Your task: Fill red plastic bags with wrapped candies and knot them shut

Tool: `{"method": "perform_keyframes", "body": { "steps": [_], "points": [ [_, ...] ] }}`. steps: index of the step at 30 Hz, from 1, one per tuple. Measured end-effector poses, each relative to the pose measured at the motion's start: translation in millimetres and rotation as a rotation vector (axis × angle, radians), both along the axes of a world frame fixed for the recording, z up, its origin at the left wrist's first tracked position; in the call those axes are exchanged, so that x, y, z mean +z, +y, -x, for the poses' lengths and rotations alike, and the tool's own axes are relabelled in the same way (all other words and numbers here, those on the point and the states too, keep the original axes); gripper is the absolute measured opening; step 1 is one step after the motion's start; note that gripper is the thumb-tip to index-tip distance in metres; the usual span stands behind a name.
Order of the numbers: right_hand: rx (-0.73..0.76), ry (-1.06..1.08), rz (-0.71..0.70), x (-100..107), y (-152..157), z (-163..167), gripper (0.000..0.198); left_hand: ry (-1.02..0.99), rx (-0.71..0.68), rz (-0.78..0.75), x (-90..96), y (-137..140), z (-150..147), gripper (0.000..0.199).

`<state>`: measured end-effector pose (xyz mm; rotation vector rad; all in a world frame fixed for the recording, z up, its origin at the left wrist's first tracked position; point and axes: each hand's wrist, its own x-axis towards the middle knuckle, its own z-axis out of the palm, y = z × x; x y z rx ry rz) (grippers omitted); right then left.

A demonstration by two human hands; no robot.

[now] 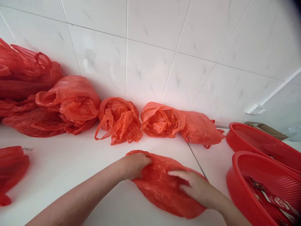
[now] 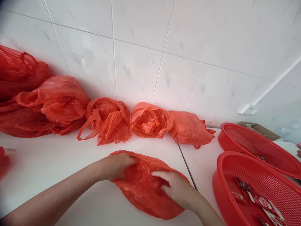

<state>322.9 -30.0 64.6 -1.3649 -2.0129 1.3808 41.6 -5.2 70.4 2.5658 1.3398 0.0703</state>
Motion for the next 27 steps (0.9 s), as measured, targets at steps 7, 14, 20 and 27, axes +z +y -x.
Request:
{"method": "perform_keyframes", "body": {
  "steps": [7, 14, 20, 27],
  "points": [
    [-0.424, 0.486, 0.223, -40, 38, -15, 0.031, -0.156, -0.055, -0.024, 5.7, -18, -10, 0.021],
    [-0.491, 0.156, -0.327, -13, 0, -7, 0.021, -0.348, -0.182, -0.452, -3.2, -34, 7, 0.028],
    [0.087, -0.357, -0.813, -29, -40, 2, 0.03, -0.283, -0.238, -0.443, -25.3, -40, 10, 0.018],
    [-0.023, -0.416, -1.202, -7, -69, -28, 0.036, -0.465, 0.015, -0.774, -48.9, -42, 17, 0.054]
  ]
}}
